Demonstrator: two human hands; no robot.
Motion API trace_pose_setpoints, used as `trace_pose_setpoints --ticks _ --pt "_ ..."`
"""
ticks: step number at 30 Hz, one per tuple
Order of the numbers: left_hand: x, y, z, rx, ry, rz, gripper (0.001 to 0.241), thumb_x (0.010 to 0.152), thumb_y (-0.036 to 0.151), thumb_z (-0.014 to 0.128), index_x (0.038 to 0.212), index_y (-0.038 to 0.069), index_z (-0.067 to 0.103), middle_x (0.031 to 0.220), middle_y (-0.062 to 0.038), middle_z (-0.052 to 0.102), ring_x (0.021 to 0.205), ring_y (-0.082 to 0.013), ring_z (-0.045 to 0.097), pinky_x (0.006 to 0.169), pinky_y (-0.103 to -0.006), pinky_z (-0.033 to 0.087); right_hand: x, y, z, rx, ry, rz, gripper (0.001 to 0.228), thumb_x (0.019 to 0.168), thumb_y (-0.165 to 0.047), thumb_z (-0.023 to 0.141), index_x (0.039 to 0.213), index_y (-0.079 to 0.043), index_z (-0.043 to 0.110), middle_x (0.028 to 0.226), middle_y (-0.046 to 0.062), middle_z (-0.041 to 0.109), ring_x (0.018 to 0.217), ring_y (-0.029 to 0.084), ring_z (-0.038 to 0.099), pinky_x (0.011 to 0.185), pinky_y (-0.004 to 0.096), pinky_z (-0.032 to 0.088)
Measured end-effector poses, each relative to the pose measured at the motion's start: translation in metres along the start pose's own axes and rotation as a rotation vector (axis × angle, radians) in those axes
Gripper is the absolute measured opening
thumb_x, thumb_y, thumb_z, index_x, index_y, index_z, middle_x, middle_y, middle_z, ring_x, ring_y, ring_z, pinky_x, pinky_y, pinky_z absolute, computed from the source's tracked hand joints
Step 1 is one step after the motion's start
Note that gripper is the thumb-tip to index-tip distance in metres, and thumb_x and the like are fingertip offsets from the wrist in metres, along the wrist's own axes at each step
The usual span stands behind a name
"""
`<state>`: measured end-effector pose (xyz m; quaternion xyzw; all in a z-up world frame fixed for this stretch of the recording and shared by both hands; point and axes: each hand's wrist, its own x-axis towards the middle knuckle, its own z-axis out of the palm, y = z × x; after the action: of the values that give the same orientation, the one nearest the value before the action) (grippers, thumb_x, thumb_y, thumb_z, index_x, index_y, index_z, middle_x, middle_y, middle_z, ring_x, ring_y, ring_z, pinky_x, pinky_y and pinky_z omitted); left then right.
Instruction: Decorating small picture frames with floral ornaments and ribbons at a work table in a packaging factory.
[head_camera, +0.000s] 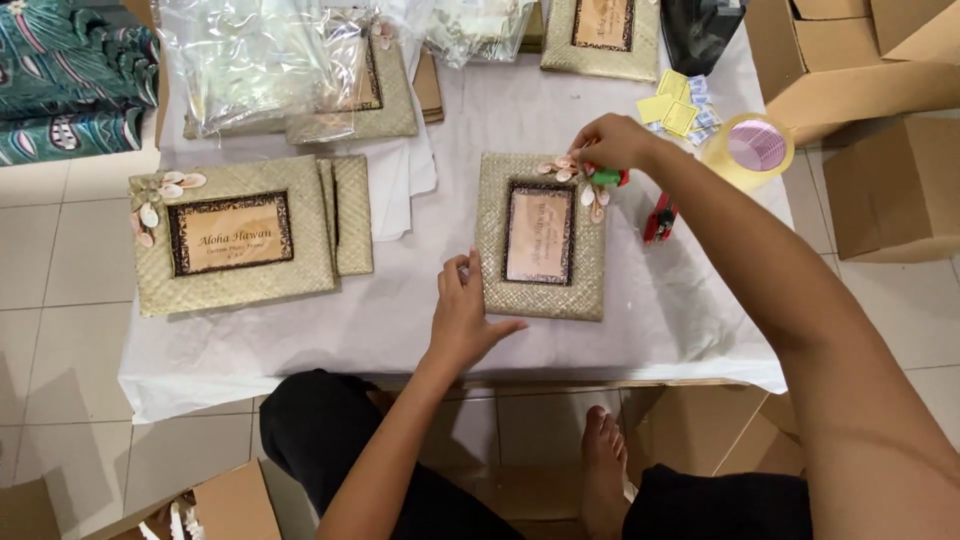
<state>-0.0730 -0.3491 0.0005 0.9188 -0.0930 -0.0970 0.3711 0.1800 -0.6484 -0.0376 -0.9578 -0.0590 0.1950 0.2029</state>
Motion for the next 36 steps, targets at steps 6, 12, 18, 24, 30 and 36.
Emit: trace_pose_setpoints --ticks 6,12,18,24,30,36 --pt "0.008 -0.011 0.007 0.13 0.023 0.038 0.12 0.068 0.045 0.093 0.155 -0.009 0.031 0.139 -0.026 0.04 0.123 -0.0398 0.048 0.098 -0.0458 0.049 -0.017 0.01 -0.012 0.184 0.299 -0.021 0.025 0.096 -0.036 0.07 0.118 -0.027 0.077 0.114 0.001 0.075 0.11 0.029 0.069 0.097 0.043 0.054" --pt "0.006 -0.003 0.006 0.165 0.109 0.139 0.125 0.066 0.059 0.09 0.153 -0.009 0.032 0.15 -0.032 0.033 0.139 -0.0493 0.036 0.107 -0.0563 0.041 -0.059 0.004 0.01 0.302 0.319 -0.177 0.037 0.096 -0.03 0.069 0.129 -0.013 0.071 0.123 0.02 0.068 0.115 0.041 0.066 0.1 0.051 0.053" --pt "0.024 -0.024 0.04 0.229 0.131 0.409 0.108 0.075 0.06 0.083 0.16 0.011 0.035 0.162 -0.024 0.033 0.15 -0.0485 0.027 0.12 -0.061 0.023 -0.09 -0.004 0.026 0.071 0.366 -0.453 0.029 0.1 -0.01 0.063 0.126 -0.007 0.074 0.133 0.012 0.071 0.124 0.037 0.064 0.104 0.046 0.051" --pt "0.025 -0.02 0.05 0.335 0.136 0.448 0.083 0.086 0.068 0.065 0.155 0.025 0.047 0.162 -0.009 0.041 0.154 -0.0336 0.029 0.122 -0.0572 0.017 -0.095 -0.013 0.041 0.457 0.425 -0.347 0.028 0.1 -0.01 0.068 0.126 -0.016 0.074 0.132 0.01 0.071 0.128 0.038 0.061 0.105 0.046 0.05" --pt "0.025 -0.018 0.048 0.343 0.131 0.444 0.083 0.087 0.068 0.065 0.156 0.026 0.046 0.161 -0.009 0.041 0.154 -0.0349 0.028 0.122 -0.0577 0.017 -0.07 -0.01 0.041 0.643 0.414 0.032 0.017 0.088 -0.019 0.081 0.102 -0.027 0.083 0.104 -0.007 0.078 0.104 0.022 0.073 0.09 0.03 0.056" --pt "0.025 -0.019 0.051 0.349 0.143 0.447 0.082 0.088 0.068 0.064 0.155 0.025 0.046 0.162 -0.009 0.041 0.154 -0.0347 0.028 0.122 -0.0577 0.016 -0.06 -0.007 0.047 0.611 0.492 0.069 0.017 0.085 -0.02 0.085 0.1 -0.029 0.083 0.082 -0.001 0.076 0.083 0.015 0.072 0.073 0.024 0.055"
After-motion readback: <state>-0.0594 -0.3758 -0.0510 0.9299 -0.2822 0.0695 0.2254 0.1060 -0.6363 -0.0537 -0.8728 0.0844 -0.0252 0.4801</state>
